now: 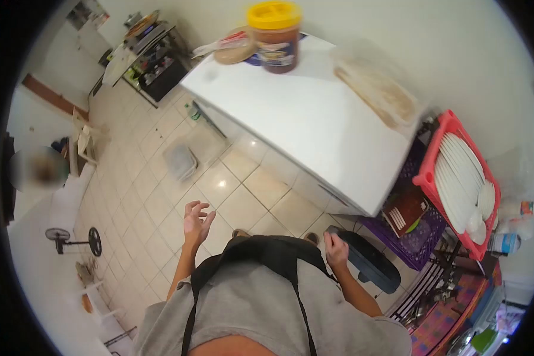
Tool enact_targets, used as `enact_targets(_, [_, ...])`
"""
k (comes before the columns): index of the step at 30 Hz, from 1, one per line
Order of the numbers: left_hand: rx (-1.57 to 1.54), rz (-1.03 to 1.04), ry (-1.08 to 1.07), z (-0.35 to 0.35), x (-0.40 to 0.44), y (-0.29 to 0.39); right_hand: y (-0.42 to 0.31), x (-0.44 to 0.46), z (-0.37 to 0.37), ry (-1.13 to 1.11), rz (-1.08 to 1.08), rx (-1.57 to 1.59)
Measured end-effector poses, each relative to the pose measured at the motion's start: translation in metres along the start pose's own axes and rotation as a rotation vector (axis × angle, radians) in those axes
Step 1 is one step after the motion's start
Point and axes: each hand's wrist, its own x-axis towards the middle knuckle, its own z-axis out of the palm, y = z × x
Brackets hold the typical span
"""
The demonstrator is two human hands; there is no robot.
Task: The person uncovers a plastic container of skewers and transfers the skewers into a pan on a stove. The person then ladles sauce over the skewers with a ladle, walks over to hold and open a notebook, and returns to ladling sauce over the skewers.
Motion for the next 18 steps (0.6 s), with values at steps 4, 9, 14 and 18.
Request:
enact_targets(4, [0.02, -0.106, 0.109, -0.067, -0.002, -0.089, -0.116, 0.069, 0.078, -0.192, 0.026, 0.043])
enact_targets(9, [0.014, -0.216, 0.209, -0.133, -0.007, -0.198, -0.186, 0.133, 0.216, -0.365, -0.217, 0.042])
enact_targets(14, [-0.037, -0.266, 0.202, -0.185, 0.016, -0.275, -0.201, 0.174, 0.323, -0.659, -0.356, -0.619])
enact_targets(18, [-0.047, -0.311, 0.225, -0.22, 0.062, -0.349, -0.148, 0.204, 0.387, -0.991, -0.173, -0.801])
